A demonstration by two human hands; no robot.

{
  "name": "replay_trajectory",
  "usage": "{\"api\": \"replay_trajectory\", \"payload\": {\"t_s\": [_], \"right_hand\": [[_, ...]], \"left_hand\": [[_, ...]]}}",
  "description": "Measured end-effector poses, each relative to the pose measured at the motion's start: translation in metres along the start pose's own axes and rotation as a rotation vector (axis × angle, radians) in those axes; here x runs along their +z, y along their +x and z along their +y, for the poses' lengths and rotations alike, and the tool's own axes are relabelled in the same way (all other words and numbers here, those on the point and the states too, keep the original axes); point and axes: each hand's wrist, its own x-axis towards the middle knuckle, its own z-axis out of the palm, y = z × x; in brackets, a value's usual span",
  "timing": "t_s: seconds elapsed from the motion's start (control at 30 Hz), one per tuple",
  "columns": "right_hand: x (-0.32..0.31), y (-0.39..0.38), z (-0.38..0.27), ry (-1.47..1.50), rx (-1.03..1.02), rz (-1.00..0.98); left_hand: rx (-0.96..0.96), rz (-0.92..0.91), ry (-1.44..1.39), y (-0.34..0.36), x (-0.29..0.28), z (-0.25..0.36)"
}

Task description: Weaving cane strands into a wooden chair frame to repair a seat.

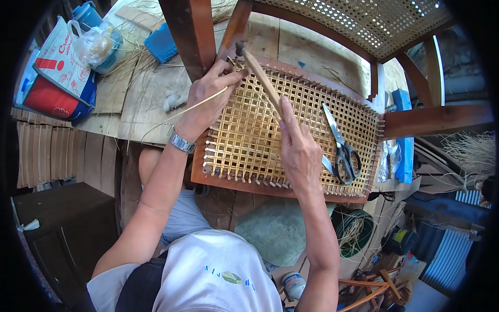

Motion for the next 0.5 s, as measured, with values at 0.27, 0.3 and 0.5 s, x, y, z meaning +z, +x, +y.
{"api": "replay_trajectory", "payload": {"t_s": [0.27, 0.3, 0.5], "right_hand": [[-0.017, -0.016, 0.018, 0.194, -0.025, 0.16], [-0.024, -0.024, 0.027, 0.17, -0.053, 0.296], [-0.064, -0.119, 0.109, 0.26, 0.514, 0.817]], "left_hand": [[0.028, -0.033, -0.046, 0.002, 0.006, 0.006], [-0.015, -0.024, -0.113, 0.005, 0.005, 0.01], [-0.09, 0.06, -0.163, 0.012, -0.007, 0.009]]}}
